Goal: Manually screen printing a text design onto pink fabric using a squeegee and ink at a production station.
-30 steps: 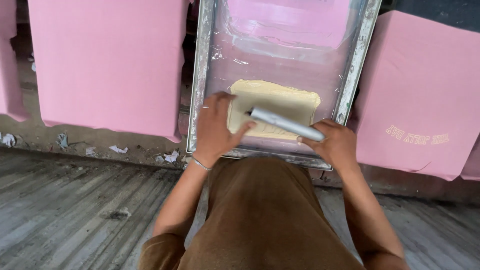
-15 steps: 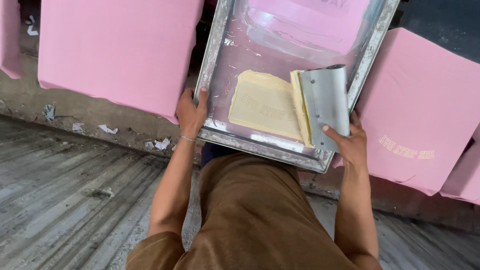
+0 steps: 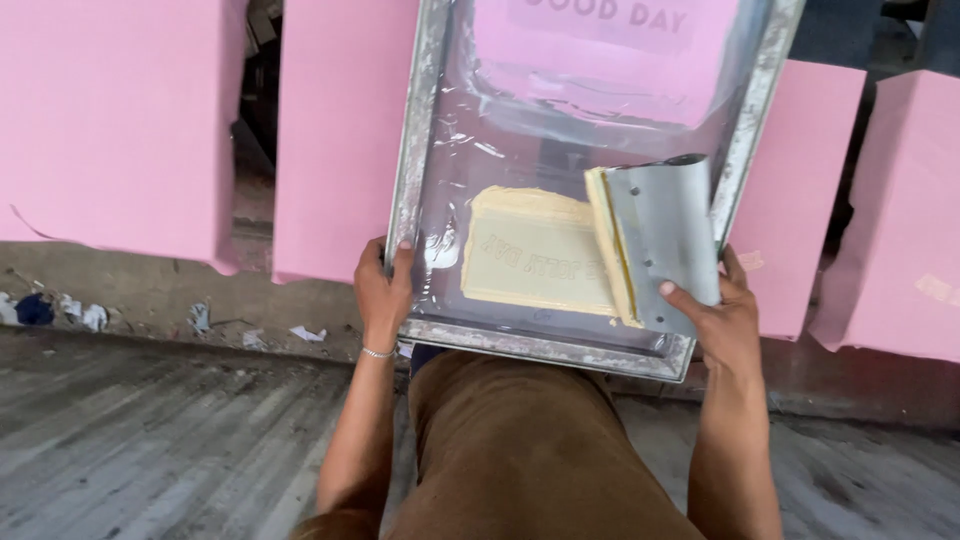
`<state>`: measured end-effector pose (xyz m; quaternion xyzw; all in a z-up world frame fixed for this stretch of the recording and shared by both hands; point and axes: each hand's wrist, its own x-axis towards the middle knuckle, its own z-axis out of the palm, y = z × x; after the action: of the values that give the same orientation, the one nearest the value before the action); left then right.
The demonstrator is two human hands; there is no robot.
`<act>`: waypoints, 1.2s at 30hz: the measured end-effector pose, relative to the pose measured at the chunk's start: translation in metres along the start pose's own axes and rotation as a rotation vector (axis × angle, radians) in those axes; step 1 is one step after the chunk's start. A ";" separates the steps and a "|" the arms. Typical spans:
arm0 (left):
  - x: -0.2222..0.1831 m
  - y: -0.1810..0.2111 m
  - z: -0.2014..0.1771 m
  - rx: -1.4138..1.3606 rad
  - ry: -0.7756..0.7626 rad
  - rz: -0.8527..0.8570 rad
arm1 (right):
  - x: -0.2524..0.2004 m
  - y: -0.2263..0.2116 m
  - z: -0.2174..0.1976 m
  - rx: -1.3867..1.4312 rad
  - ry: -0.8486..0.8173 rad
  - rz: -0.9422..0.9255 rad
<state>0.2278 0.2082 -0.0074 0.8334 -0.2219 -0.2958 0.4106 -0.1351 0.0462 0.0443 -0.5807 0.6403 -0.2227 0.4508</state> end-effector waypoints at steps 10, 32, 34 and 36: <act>0.096 -0.062 -0.160 0.044 -0.013 -0.103 | -0.033 -0.112 0.167 0.041 -0.102 0.148; 0.155 -0.121 -0.148 -0.044 -0.028 -0.201 | -0.005 -0.125 0.222 -0.014 -0.074 0.156; 0.167 -0.136 -0.139 -0.079 -0.016 -0.212 | 0.002 -0.124 0.222 -0.030 -0.087 0.176; 0.171 -0.162 -0.139 -0.118 0.035 -0.138 | 0.004 -0.115 0.223 -0.085 -0.079 -0.059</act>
<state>0.4663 0.2714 -0.1253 0.8263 -0.1389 -0.3212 0.4414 0.1136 0.0694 0.0256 -0.6262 0.6135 -0.1853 0.4441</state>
